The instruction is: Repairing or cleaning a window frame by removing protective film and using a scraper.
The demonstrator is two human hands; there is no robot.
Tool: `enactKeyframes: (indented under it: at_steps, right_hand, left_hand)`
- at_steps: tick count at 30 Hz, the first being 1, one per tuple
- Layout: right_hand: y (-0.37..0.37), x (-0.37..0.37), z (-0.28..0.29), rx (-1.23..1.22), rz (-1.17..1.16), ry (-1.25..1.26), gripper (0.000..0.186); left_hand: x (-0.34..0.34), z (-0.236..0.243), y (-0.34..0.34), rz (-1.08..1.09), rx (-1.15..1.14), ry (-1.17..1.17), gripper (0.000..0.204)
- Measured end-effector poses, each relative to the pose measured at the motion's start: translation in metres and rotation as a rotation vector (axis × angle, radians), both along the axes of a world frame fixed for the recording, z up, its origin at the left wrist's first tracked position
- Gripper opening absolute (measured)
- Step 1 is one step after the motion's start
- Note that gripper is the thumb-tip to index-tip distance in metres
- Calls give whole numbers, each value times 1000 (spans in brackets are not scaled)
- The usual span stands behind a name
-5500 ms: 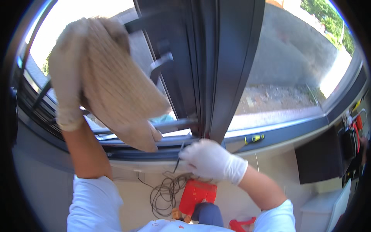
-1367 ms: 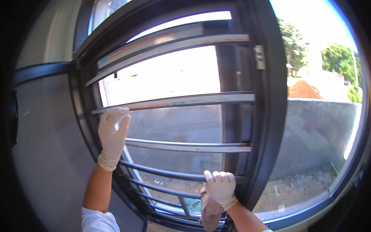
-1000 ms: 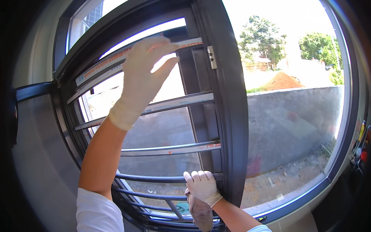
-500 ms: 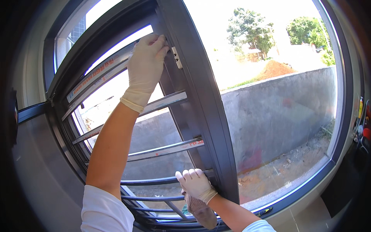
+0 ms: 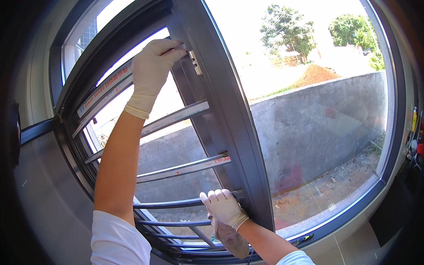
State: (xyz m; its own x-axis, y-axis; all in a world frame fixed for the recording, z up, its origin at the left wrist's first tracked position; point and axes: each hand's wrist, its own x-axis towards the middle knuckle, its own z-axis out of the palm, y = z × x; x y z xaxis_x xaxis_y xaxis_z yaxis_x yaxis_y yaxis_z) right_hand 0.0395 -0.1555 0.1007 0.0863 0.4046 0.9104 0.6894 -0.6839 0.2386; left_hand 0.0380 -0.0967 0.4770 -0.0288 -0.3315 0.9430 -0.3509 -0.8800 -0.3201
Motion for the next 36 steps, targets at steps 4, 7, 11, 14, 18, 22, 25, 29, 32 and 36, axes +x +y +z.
enactKeyframes:
  at_steps: [4, 7, 11, 14, 18, 22, 25, 29, 32, 36]
  right_hand:
    - [0, 1, -1, -14, -5, 12, 38]
    - [0, 1, -1, -3, -8, -1, 38]
    - [-1, 1, -1, 15, -3, -23, 38]
    - [-2, 1, -2, -29, -35, -7, 35]
    - [1, 2, -5, -41, -58, -17, 37]
    - [0, 2, -3, 1, -11, -26, 38]
    - [1, 2, -3, -16, -25, -28, 38]
    - [0, 8, -8, -45, -72, -17, 37]
    - [1, 5, -5, -7, -67, -55, 35]
    - [3, 6, -8, 27, -40, -67, 36]
  left_hand:
    - [-4, 12, 5, -78, 10, 115, 20]
    - [-6, 12, 1, 12, 55, 80, 20]
    - [-12, 9, -6, 189, 69, 30, 21]
    - [-13, 7, -9, 238, 86, -7, 22]
    - [-15, 5, -12, 301, 78, -29, 21]
    - [-12, -1, -9, 269, 40, -72, 21]
    - [-8, -22, 12, 59, 113, -204, 20]
    - [-22, -87, 15, -50, 146, -126, 28]
    - [-28, -117, 11, 88, 172, 5, 32]
    - [-19, -133, 3, 82, 183, 71, 38]
